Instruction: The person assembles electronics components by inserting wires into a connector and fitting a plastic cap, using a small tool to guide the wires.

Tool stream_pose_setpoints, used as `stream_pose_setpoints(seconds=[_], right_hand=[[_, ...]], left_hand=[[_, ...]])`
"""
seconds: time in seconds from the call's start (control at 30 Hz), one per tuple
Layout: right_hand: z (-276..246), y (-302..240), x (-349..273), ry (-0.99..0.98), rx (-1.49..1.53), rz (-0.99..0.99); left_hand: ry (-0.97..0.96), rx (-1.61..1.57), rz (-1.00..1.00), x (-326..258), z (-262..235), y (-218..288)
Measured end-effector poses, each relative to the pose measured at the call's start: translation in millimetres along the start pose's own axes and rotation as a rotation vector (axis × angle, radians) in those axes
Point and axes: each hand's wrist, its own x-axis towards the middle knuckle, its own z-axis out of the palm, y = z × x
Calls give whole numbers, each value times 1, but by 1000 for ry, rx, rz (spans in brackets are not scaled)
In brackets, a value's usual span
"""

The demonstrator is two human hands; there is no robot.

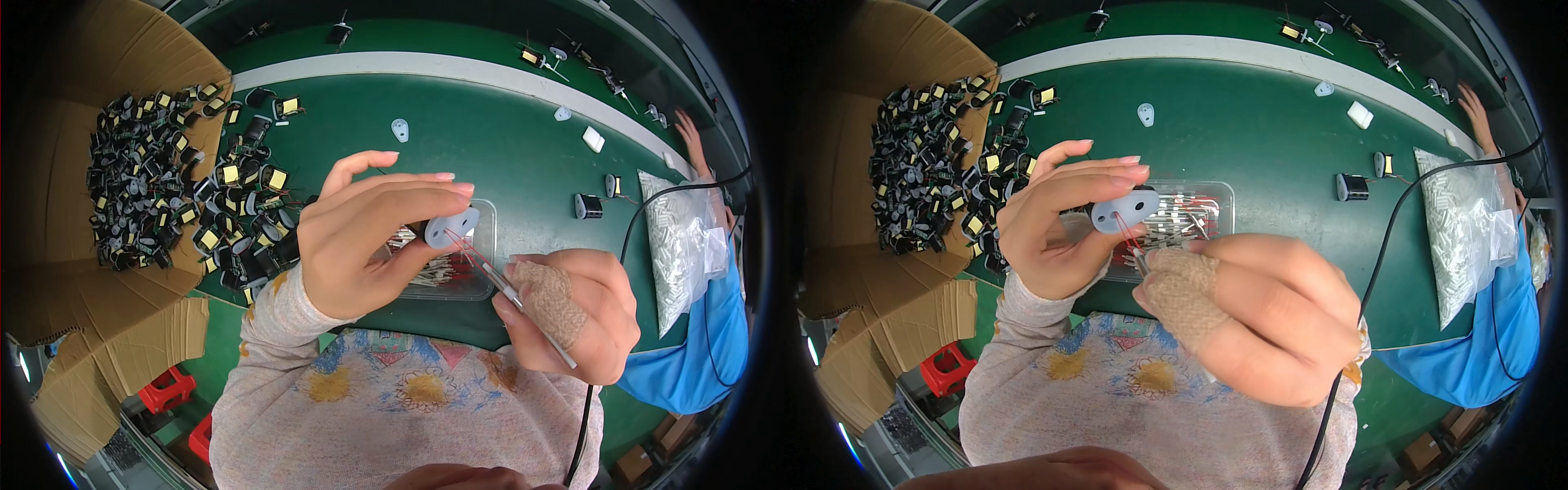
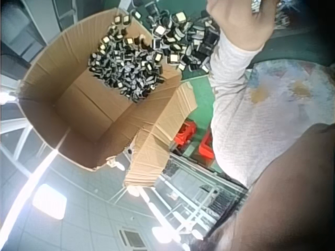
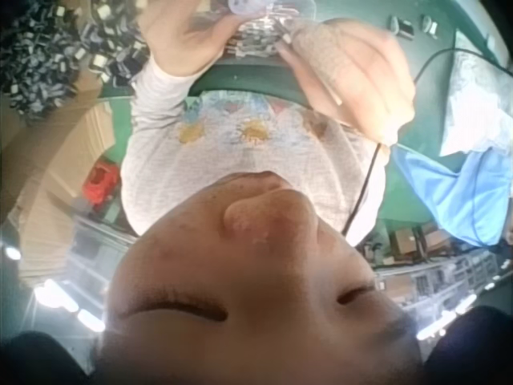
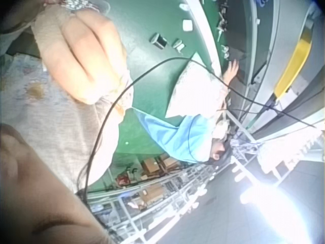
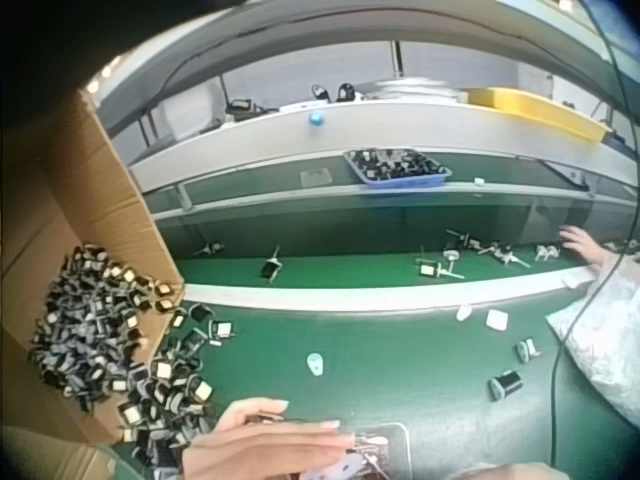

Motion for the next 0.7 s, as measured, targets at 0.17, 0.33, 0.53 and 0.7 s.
stream_pose_setpoints(seconds=[0.17, 0.33, 0.53, 0.7], right_hand=[[2, -3, -1, 15, -42, 1], [3, -4, -3, 24, -100, -35], [4, -6, -3, 11, -112, -39], [11, 2, -5, 69, -94, -23]], left_hand=[[-2, 0, 4, 0, 0, 0], [3, -4, 1, -1, 0, 0], [10, -18, -12, -1, 0, 2], [-30, 18, 16, 1, -2, 4]])
